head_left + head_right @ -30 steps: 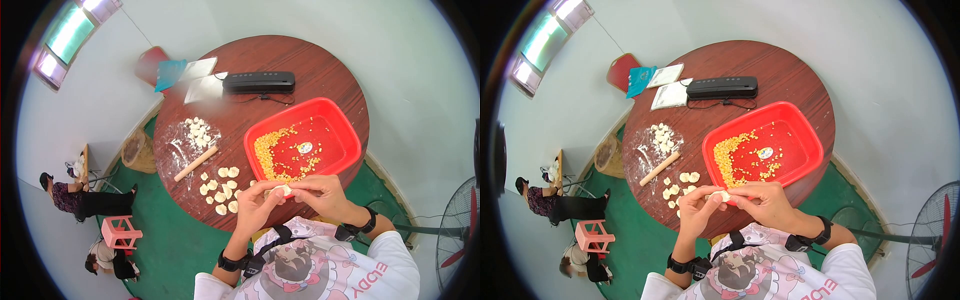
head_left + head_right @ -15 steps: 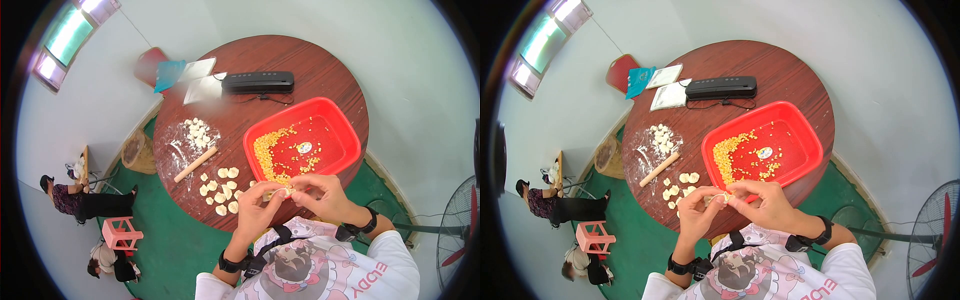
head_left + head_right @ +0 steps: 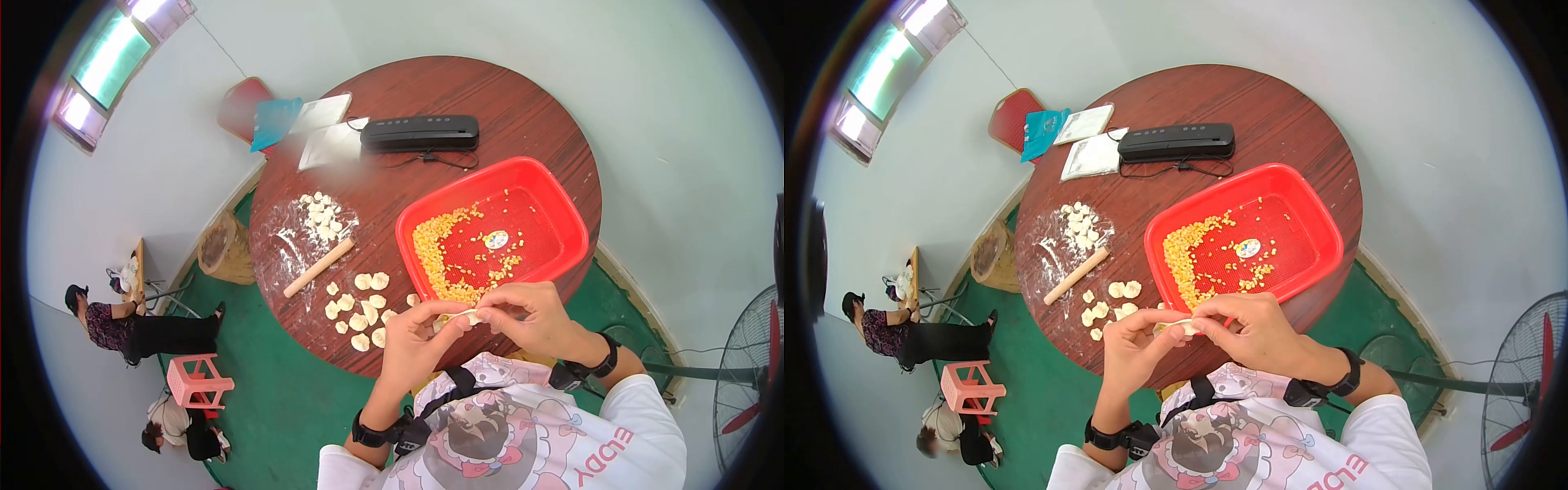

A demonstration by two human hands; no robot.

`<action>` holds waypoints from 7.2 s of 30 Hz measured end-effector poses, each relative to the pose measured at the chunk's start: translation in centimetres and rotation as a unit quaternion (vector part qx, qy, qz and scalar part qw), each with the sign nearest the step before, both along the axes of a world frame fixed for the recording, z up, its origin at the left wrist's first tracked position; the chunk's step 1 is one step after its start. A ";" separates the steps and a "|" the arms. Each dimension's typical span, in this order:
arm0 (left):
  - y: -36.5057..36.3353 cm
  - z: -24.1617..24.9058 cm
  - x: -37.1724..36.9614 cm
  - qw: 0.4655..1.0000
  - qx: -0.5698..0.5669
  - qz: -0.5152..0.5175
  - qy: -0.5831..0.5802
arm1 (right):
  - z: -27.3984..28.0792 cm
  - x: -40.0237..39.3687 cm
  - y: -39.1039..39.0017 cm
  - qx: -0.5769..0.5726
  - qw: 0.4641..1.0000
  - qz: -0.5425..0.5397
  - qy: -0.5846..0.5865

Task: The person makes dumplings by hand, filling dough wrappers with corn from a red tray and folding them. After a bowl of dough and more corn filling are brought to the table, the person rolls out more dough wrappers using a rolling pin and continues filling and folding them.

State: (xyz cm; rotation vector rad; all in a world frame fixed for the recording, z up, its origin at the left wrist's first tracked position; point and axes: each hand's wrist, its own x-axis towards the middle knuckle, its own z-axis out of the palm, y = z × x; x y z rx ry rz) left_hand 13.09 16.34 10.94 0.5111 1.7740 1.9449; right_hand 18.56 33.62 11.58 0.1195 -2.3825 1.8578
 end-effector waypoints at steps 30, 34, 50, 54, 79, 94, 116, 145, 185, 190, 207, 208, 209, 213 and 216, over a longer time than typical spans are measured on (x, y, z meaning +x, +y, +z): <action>0.2 0.9 -0.4 0.999 -0.049 0.006 -0.014 | 0.0 -0.5 0.3 0.044 0.998 -0.002 0.050; -0.4 0.3 -0.8 1.000 -0.014 0.003 0.002 | 0.4 -0.4 0.5 0.033 0.999 0.013 0.016; 0.3 1.2 0.0 0.988 -0.086 0.031 0.128 | 0.6 -0.6 0.4 0.059 0.996 0.038 0.060; -0.2 0.9 -0.4 0.999 -0.029 0.030 0.007 | 1.0 -0.5 0.4 0.054 0.997 0.023 0.049; 0.3 1.8 -0.1 0.986 -0.108 0.006 0.130 | 0.4 -0.3 -0.1 0.062 0.992 0.027 0.104; 0.1 1.0 -0.3 0.998 -0.025 0.010 0.061 | 1.0 0.0 0.0 0.012 1.000 0.012 0.004; -0.2 1.2 -0.8 0.981 -0.013 -0.077 -0.177 | 1.1 -0.3 0.5 -0.046 0.995 0.049 -0.077; 0.0 1.3 -0.4 0.986 0.004 -0.048 -0.162 | 2.3 -1.2 0.9 -0.104 0.982 0.047 -0.153; -0.3 0.8 -0.1 0.993 0.033 0.010 -0.115 | 2.3 -1.1 0.8 -0.124 0.990 0.014 -0.063; -0.2 0.8 -0.2 0.992 0.044 0.005 -0.122 | 1.2 -1.6 0.6 -0.036 0.997 0.046 0.042; 0.3 -0.1 -0.4 0.834 -0.107 0.116 0.529 | 1.7 -1.1 0.2 -0.228 0.955 0.056 -0.179; 0.3 -0.3 -0.4 0.813 -0.103 0.123 0.560 | 1.6 -1.1 0.1 -0.263 0.948 0.056 -0.172; 0.4 -0.4 -0.5 0.813 -0.103 0.122 0.560 | 1.7 -1.1 0.2 -0.263 0.948 0.055 -0.172; 0.3 -0.3 -0.2 0.830 -0.067 0.138 0.536 | 1.8 -1.2 0.2 -0.262 0.945 0.059 -0.187; 1.1 -0.1 0.6 0.919 0.023 0.151 0.363 | 1.8 -1.1 0.3 -0.253 0.950 0.061 -0.171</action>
